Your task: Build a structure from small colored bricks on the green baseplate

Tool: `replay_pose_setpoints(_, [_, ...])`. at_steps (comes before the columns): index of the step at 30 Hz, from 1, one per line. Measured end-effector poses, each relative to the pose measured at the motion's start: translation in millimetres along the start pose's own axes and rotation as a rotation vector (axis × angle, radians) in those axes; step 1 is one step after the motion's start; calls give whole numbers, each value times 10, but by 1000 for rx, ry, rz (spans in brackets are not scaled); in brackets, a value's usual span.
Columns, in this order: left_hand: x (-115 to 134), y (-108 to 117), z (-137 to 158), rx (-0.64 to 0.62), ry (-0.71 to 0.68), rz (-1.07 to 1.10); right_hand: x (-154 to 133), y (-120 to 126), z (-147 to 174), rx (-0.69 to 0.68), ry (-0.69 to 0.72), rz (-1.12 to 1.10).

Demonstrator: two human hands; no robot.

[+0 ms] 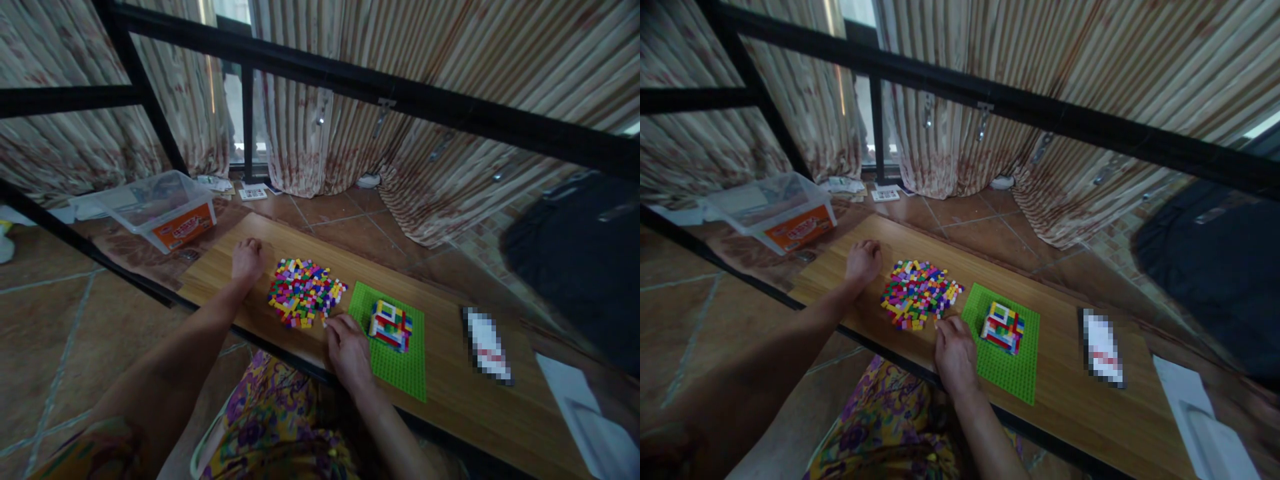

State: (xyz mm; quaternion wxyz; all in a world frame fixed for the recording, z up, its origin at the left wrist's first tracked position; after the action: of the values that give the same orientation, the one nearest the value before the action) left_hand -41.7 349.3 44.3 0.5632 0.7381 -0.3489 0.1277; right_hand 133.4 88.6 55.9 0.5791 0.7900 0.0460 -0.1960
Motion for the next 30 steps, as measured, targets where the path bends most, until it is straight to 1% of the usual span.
replay_pose_setpoints(2, [3,2,1,-2,5,-4,11,7,5,12,-35,18])
replay_pose_setpoints(9, [-1,5,0,2,2,-13,-13,-65,-35,7,-95,210])
replay_pose_setpoints(16, [-25,-14,-4,-5,1,-7,34,-16,-19,-49,-107,196])
replay_pose_setpoints(21, [-3,7,-3,3,3,-15,-48,-42,-47,-74,-75,194])
replay_pose_setpoints(25, [13,13,-3,-2,-9,-2,-90,-84,-79,-65,-61,222])
replay_pose_setpoints(30, [5,14,-5,2,-15,-4,-72,-132,-69,-25,-35,187])
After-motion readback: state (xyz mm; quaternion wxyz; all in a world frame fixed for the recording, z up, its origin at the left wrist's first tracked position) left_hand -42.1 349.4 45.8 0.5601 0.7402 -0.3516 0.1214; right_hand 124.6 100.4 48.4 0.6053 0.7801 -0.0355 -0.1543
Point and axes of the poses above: each hand's wrist, its own z-axis away from the middle knuckle, its own y-axis out of the back of the hand, x = y × z, the point moved 7 cm from there along -z, towards the middle knuckle, and after that the axes turned 14 degrees about z, right-handed, at the moved point
